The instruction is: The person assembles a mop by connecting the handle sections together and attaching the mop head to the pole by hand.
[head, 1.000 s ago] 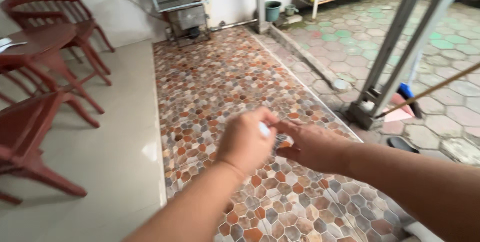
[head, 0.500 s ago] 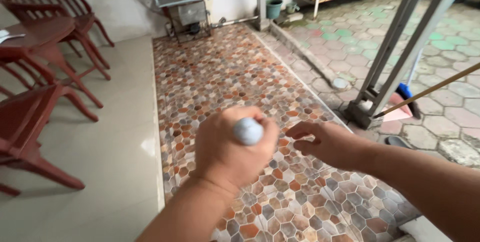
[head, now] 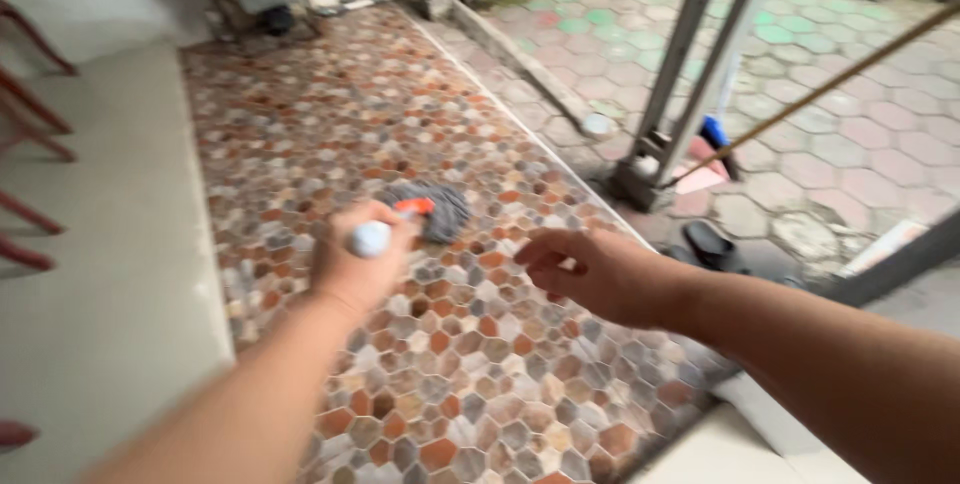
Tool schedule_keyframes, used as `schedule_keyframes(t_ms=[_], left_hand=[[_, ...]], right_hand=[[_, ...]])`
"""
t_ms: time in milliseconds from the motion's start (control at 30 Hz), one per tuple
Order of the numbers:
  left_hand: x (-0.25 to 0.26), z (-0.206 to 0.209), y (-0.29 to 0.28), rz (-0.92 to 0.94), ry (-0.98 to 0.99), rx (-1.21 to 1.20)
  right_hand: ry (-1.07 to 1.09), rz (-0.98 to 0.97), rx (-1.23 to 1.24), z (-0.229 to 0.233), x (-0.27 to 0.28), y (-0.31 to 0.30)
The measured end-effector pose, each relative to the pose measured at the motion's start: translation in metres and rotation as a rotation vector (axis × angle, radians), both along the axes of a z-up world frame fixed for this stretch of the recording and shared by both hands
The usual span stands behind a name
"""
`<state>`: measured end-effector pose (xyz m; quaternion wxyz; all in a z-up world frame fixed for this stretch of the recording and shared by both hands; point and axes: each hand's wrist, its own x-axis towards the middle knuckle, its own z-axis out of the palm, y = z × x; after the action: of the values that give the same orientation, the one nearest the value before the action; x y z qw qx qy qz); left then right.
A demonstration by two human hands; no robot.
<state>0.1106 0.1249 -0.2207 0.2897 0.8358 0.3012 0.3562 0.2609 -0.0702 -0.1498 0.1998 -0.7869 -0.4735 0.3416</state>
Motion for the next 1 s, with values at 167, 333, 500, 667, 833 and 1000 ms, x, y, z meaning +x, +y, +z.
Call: schedule_keyframes(t_ms=[167,333,500,667,833,1000], left_hand=[[0.002,-0.022,0.048,-0.010,0.268,-0.125],[0.000,0.018,-0.027,0.148,0.154,0.082],[-0.023,0.091,-0.088,0.262,0.155,0.090],[-0.009,0.100,-0.092,0.232,0.036,0.040],[0.030,0.050,-0.029,0.249,0.179,0.163],[0.042,-0.013,0.002,-0.036,0.329,0.099]], right_hand=[[0.064,-0.002,-0.005,0.000,0.016,-0.016],[0.054,0.021,-0.058,-0.003,0.023,-0.008],[0.079,0.039,-0.057,0.001,0.018,0.018],[0.133,-0.001,-0.045,0.004,0.012,0.035],[0.182,-0.003,-0.043,-0.002,0.015,0.024],[0.051,0.023,-0.040,-0.004,0.034,0.014]])
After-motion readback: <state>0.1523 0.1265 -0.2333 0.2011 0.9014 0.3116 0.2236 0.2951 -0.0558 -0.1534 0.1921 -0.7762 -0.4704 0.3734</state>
